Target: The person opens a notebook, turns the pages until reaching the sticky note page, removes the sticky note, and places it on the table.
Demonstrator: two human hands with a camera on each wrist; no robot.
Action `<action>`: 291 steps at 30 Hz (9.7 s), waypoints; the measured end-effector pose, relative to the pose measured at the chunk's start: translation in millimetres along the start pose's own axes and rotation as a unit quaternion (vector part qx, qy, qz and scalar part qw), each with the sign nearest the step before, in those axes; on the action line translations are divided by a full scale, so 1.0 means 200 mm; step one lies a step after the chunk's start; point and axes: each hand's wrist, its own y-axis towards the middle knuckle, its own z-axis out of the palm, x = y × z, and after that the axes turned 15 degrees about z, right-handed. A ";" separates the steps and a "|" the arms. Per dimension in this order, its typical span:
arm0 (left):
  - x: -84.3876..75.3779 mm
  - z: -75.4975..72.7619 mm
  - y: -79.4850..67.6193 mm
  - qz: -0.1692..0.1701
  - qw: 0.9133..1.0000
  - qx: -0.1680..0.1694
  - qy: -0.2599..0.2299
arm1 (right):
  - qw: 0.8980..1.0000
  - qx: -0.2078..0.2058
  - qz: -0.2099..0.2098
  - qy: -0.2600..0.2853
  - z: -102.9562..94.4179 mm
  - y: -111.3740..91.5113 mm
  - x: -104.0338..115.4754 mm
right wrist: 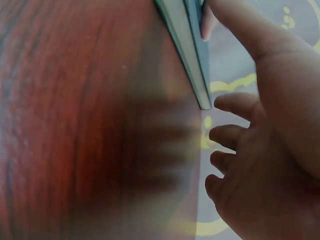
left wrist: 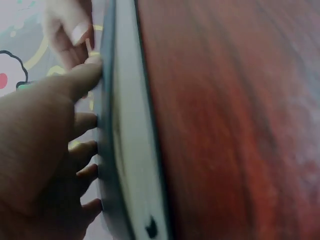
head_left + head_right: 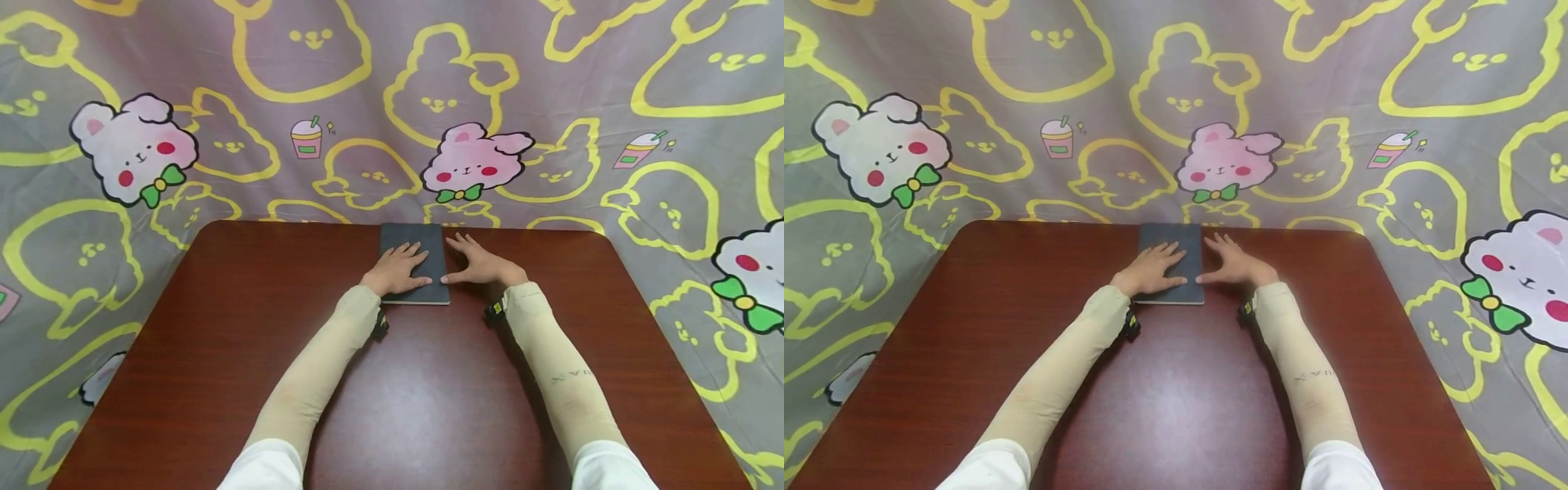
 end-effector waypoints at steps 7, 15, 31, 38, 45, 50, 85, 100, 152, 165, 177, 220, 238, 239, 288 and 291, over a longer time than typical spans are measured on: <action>0.00 0.01 0.01 -0.004 1.000 0.002 -0.024 | 1.000 0.029 -0.009 0.000 0.02 0.02 -0.02; 0.00 0.03 0.01 -0.005 0.999 -0.010 -0.038 | 0.999 0.025 -0.020 -0.005 0.03 0.01 -0.03; -0.01 0.01 -0.01 -0.003 0.998 -0.033 -0.050 | 0.999 -0.017 -0.041 -0.017 0.04 0.03 -0.03; -0.03 0.01 -0.01 0.006 0.996 -0.059 -0.070 | 0.998 -0.030 -0.048 -0.008 0.05 0.03 -0.04; -0.05 -0.02 -0.02 0.013 0.995 -0.074 -0.067 | 0.997 -0.029 -0.063 0.021 0.00 0.00 -0.02; -0.06 -0.04 -0.02 0.035 0.993 -0.089 -0.064 | 0.996 -0.033 -0.080 0.036 -0.03 0.00 -0.01; -0.12 -0.32 -0.19 0.014 0.973 -0.224 0.057 | 0.990 -0.061 -0.112 0.053 0.00 0.02 0.17; 0.08 -0.38 -0.46 0.050 0.963 -0.262 0.031 | 0.998 -0.004 -0.038 -0.039 0.13 0.03 0.13; 0.35 0.00 -0.55 -0.026 0.991 -0.127 -0.027 | 0.998 0.002 -0.041 -0.056 0.14 0.03 0.12; 0.32 0.01 -0.48 -0.062 0.995 -0.036 -0.071 | 0.998 0.004 -0.033 -0.052 0.15 0.03 0.13; 0.28 0.05 -0.45 -0.076 0.994 -0.035 -0.072 | 0.998 0.016 -0.022 -0.055 0.13 0.02 0.09; 0.25 0.05 -0.46 -0.093 0.990 -0.070 -0.083 | 0.998 0.026 -0.027 -0.041 0.13 0.04 0.11; 0.09 0.05 -0.42 -0.001 0.996 -0.079 -0.042 | 0.998 0.023 -0.023 -0.048 0.13 0.03 0.12; 0.08 0.05 -0.41 0.004 0.996 -0.078 -0.041 | 0.998 0.022 -0.022 -0.051 0.13 0.03 0.12; 0.01 -0.06 -0.43 0.094 0.977 -0.167 0.089 | 0.998 0.014 -0.053 -0.019 0.05 0.00 0.07; 0.01 -0.06 -0.45 0.092 0.975 -0.173 0.106 | 0.998 0.012 -0.051 -0.017 0.05 0.00 0.06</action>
